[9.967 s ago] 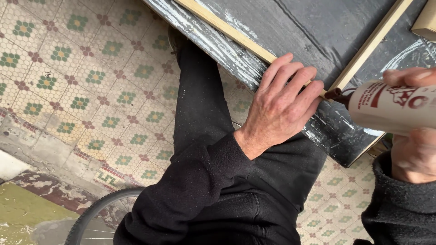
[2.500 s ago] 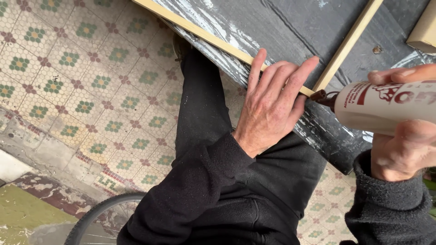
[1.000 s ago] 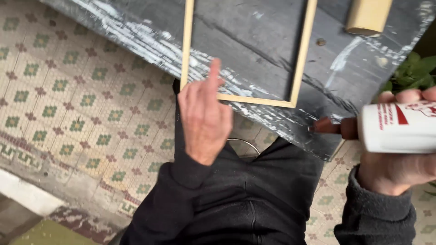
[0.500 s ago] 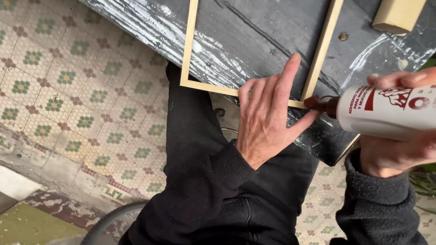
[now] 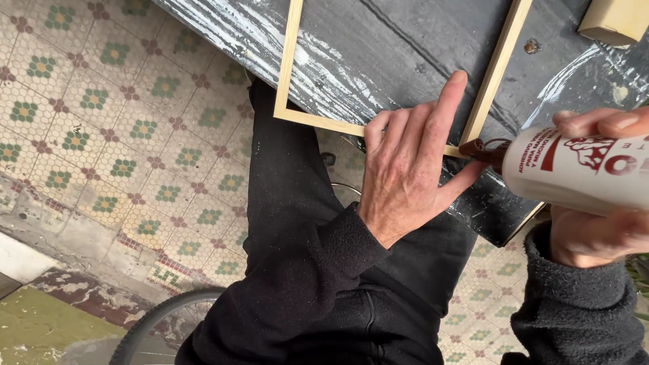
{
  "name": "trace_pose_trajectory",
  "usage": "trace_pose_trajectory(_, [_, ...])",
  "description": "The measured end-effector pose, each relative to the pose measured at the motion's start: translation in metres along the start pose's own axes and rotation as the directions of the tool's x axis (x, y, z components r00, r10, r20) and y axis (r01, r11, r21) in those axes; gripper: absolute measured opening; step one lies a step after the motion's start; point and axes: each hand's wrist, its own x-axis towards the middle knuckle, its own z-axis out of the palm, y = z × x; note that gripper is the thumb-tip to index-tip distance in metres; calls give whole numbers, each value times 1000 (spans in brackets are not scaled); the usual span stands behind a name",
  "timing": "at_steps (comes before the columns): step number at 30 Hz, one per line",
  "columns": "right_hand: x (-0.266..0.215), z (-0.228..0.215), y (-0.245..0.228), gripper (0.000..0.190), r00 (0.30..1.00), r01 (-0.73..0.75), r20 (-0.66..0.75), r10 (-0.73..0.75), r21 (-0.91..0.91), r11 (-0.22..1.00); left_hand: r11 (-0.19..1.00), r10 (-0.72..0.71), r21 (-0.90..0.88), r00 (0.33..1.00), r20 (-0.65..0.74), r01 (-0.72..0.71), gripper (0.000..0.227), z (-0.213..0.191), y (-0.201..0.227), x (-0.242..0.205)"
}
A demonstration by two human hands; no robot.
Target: The person applies wood glue from a squeeze bottle along the edge of a wooden picture frame on the work table, then holds the frame and sands its edges and corners using a sanding block, working around the frame.
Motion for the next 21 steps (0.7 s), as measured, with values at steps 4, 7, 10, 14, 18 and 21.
trace_pose_trajectory(4, [3,36,-22,76,999,20,39,-21,25,999,999,27,-30,1000,-12,-27,109,-2,0,3])
trace_pose_trajectory(7, [-5,29,-9,68,998,3,64,-9,97,995,999,30,-27,1000,2,-30,108,-7,1,4])
trace_pose_trajectory(10, [-19,14,12,59,997,-45,61,36,145,988,999,35,6,998,53,-35,104,-8,0,1])
trace_pose_trajectory(14, [19,57,-51,66,998,-58,35,55,105,993,998,43,38,996,83,-47,96,-4,-6,-6])
trace_pose_trajectory(18, [17,46,-50,65,977,-213,59,207,131,968,999,43,28,998,54,-45,95,-6,-5,-3])
trace_pose_trajectory(21, [24,52,-63,69,958,-282,100,270,127,951,998,56,26,998,39,-57,94,1,-11,-7])
